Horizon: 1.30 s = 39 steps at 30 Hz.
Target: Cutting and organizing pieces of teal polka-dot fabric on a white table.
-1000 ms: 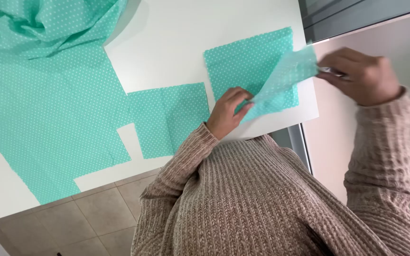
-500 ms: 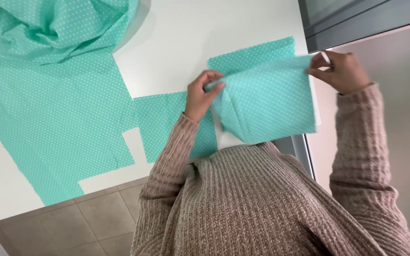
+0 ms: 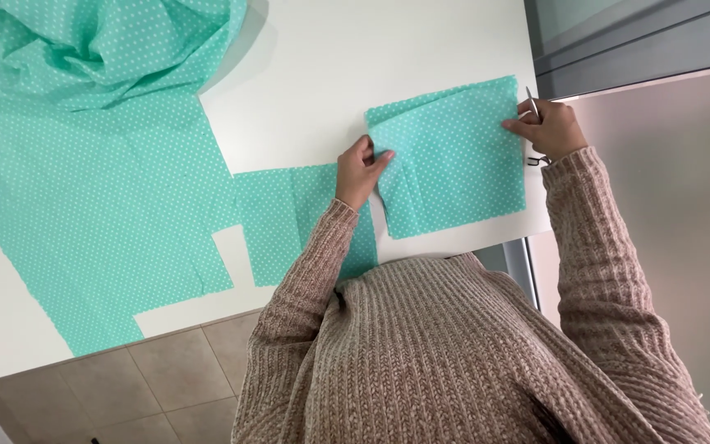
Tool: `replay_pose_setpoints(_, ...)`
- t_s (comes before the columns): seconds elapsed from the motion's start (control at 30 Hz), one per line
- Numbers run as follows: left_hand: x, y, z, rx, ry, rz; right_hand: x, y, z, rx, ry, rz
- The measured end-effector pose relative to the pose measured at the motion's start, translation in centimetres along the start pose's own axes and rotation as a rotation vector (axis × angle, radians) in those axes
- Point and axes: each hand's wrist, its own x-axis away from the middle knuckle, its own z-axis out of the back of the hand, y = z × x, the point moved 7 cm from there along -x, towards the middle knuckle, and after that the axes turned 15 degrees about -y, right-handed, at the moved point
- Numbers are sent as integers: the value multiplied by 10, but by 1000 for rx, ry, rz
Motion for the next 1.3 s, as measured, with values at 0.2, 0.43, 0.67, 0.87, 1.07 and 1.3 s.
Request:
replay_pose_setpoints(0.2,-2,32,14,-86,43,-103,8,4,10,29,80,27)
replay_pose_setpoints(0.43,-11,45,20,-238,64,-70,-15,1,6,188,161,84)
replay_pose_setpoints(0.67,1,65,16,-238,41,-45,-25,14,13,179,224,58)
replay_pose_setpoints(0.87,-7,52,10,-263,48,-65,-26,19,13,196,250,56)
replay_pose_setpoints(1.07,4,45,8,-155,48,-95,-1,-2,12,111,202,-5)
replay_pose_setpoints(1.3,42,-26,-10,74,-22,-25,53,17,-12,13,65,-83)
